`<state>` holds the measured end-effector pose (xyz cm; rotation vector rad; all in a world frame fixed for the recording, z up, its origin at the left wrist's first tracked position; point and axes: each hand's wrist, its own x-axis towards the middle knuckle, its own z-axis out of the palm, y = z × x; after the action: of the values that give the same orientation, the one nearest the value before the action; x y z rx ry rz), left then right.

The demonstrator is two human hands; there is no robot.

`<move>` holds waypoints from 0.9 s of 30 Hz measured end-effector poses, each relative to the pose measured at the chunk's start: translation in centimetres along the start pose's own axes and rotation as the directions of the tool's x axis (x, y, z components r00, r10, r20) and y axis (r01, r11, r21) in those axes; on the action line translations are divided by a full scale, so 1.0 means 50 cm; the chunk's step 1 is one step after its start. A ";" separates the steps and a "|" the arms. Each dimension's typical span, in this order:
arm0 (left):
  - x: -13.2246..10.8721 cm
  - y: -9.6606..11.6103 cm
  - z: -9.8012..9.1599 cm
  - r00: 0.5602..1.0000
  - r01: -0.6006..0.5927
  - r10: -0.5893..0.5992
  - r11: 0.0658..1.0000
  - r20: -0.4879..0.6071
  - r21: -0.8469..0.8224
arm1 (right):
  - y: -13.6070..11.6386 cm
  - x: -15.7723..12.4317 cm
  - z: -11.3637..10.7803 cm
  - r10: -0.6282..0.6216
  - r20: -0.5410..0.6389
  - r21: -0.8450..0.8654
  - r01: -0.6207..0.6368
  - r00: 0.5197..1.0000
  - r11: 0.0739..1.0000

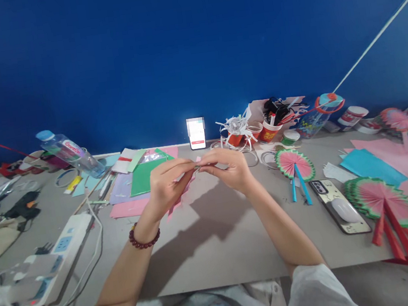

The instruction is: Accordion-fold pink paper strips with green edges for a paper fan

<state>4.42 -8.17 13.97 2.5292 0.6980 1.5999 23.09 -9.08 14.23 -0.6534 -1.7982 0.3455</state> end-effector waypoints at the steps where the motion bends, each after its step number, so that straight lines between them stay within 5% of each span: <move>1: 0.000 0.000 0.000 1.000 -0.005 0.005 1.000 0.001 0.010 | 0.000 0.000 0.001 -0.004 -0.003 -0.001 0.004 1.000 1.000; 7: 0.000 0.001 0.002 1.000 0.017 -0.017 0.999 0.004 -0.039 | 0.002 -0.005 0.003 0.005 -0.010 -0.030 -0.005 1.000 1.000; 16: 0.015 0.005 -0.018 0.913 0.398 -0.346 0.870 0.215 -0.290 | 0.003 -0.002 0.007 -0.038 -0.037 -0.154 0.032 0.999 0.988; 27: 0.006 0.004 -0.007 0.924 0.377 -0.350 0.901 0.153 -0.215 | 0.002 -0.008 0.015 -0.012 0.016 -0.128 0.014 1.000 0.992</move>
<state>4.29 -8.29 14.42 2.1397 0.8463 1.3172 22.47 -9.18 13.64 -0.7303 -1.8494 0.2277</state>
